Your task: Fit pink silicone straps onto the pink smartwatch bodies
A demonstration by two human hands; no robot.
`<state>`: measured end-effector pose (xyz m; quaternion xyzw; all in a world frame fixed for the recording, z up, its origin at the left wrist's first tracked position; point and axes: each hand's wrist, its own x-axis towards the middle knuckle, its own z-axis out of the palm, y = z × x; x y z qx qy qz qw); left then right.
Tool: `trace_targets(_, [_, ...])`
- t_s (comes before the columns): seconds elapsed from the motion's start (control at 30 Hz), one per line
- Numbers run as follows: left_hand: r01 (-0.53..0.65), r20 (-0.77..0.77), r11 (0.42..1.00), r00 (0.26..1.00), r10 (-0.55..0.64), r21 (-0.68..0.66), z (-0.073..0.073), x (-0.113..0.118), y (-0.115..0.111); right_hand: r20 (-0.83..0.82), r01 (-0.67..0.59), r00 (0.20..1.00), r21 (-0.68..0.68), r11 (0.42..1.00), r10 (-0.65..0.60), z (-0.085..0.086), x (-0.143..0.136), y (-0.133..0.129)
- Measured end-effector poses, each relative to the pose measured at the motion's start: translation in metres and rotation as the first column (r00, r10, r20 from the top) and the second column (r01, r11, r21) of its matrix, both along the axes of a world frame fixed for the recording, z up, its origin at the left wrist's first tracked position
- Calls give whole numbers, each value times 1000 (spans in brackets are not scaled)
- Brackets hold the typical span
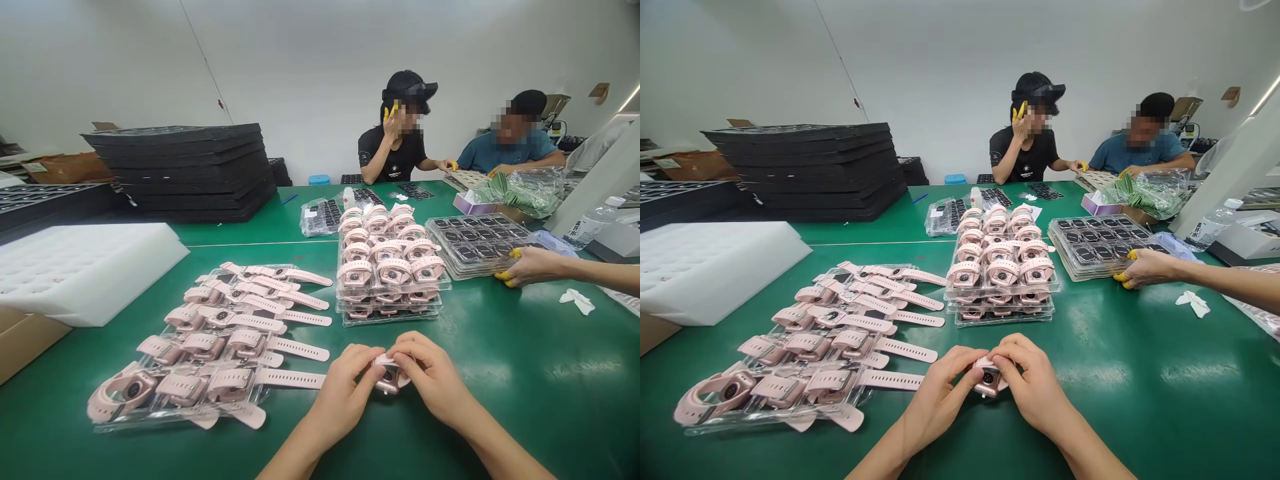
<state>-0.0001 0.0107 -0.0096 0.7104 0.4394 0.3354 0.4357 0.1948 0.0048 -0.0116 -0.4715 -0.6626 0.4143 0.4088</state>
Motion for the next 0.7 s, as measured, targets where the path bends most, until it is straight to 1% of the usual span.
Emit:
trace_targets(0.07, [8,42,999,999,-7,-32,-2,0,0,-35,9,999,-50,999,-11,-2,-2,0])
trace_targets(0.1, [-15,87,998,996,21,-68,-3,2,0,-67,32,997,-81,996,-37,-3,-4,0])
trace_targets(0.17, [-92,189,981,974,124,-169,-7,5,0,-145,93,983,-156,983,-116,-6,-6,0])
trace_targets(0.23, [-158,280,947,930,238,-278,-10,7,0,-206,129,963,-213,969,-173,-9,-8,-1])
trace_targets(0.3, [-181,331,918,894,303,-353,-10,9,1,-228,112,960,-217,970,-161,-10,-7,0])
trace_targets(0.33, [-183,333,913,890,311,-364,-10,8,2,-223,100,964,-201,974,-145,-9,-6,0])
trace_targets(0.4, [-197,281,924,913,294,-327,-6,6,3,-195,82,974,-165,983,-114,-8,-3,1])
trace_targets(0.5, [-180,139,958,967,214,-222,0,2,5,-158,78,982,-150,986,-101,-4,0,1])
trace_targets(0.53, [-164,112,964,975,190,-210,1,1,5,-161,86,981,-154,984,-111,-3,0,1])
trace_targets(0.6, [-161,128,958,972,195,-238,2,1,5,-178,97,976,-175,980,-128,-2,-1,1])
trace_targets(0.7, [-212,223,922,930,292,-325,-1,4,4,-193,24,978,-248,968,-74,-1,-3,1])
